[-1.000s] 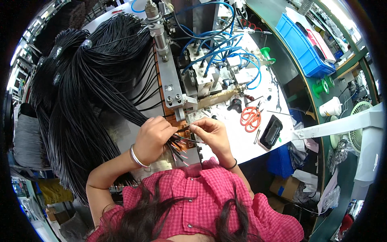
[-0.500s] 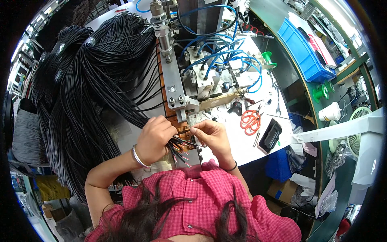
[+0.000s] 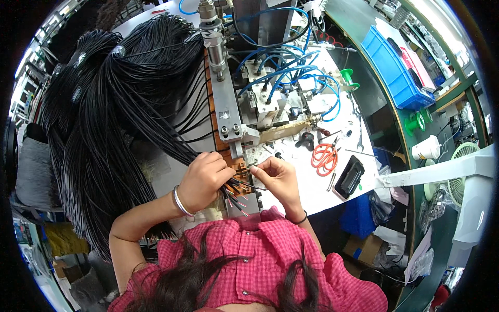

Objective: The person holds a bundle of cables and positions the exposed wire ends into a machine fixture by hand.

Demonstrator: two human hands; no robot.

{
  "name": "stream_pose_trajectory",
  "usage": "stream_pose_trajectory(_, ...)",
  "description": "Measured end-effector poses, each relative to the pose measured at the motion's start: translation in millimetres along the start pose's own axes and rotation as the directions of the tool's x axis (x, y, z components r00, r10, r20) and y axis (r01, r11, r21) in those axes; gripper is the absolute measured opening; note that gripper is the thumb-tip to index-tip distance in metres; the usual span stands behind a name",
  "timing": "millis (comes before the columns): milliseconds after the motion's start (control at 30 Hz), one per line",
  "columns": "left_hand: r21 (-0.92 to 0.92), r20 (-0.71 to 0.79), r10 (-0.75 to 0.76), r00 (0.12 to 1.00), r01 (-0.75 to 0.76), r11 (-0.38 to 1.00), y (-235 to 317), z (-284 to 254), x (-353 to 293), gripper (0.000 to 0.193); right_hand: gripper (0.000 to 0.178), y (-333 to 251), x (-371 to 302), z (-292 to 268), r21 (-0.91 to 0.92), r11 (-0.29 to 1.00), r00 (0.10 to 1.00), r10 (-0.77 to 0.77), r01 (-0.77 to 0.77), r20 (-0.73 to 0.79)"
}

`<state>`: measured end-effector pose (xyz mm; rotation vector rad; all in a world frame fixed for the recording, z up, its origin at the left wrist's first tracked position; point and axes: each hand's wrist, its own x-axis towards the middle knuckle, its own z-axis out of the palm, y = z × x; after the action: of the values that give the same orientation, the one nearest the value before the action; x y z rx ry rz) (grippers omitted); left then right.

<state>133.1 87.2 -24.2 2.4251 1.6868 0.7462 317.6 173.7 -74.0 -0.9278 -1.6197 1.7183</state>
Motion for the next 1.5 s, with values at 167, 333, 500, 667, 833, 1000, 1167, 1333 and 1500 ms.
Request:
stream_pose_trajectory(167,-0.008,-0.02,0.007,1.0,-0.007,1.0,0,0,1,0.021,0.011,0,2,0,0.058,0.998,1.0,0.027,-0.027,-0.007)
stream_pose_trajectory(333,0.007,-0.013,0.005,1.0,-0.005,1.0,1,-1,1,0.023,0.011,9,3,2,0.13,0.991,0.999,0.036,-0.037,0.01)
stream_pose_trajectory(500,0.012,-0.069,0.011,0.998,-0.01,1.0,1,-1,3,0.013,0.012,10,3,3,0.128,0.991,0.999,0.048,-0.049,0.016)
stream_pose_trajectory(667,0.048,-0.018,-0.059,0.998,0.06,0.997,4,-5,3,0.011,0.011,13,13,-2,0.128,0.981,0.98,0.128,-0.148,0.15)
stream_pose_trajectory(833,0.045,0.059,-0.085,0.995,0.082,0.996,2,1,-1,0.011,0.016,14,19,-10,0.136,0.947,0.915,0.236,-0.293,0.326)
stream_pose_trajectory(1000,0.087,-0.008,-0.031,0.999,0.032,0.996,1,2,1,0.023,0.012,34,15,-6,0.17,0.961,0.969,0.189,-0.216,0.162)
stream_pose_trajectory(1167,0.094,-0.043,-0.065,0.997,0.069,0.993,4,-8,2,0.029,0.011,-5,1,-2,0.233,0.963,0.99,0.124,-0.137,0.07)
stream_pose_trajectory(1333,-0.023,-0.073,-0.02,0.997,0.018,1.0,5,-3,3,0.027,0.009,0,-2,0,0.246,0.969,0.999,0.022,-0.031,0.043)
stream_pose_trajectory(1500,-0.019,-0.01,-0.102,0.995,0.102,0.995,3,-4,-1,0.025,0.008,-3,-4,7,0.205,0.978,1.0,0.019,-0.02,0.005)
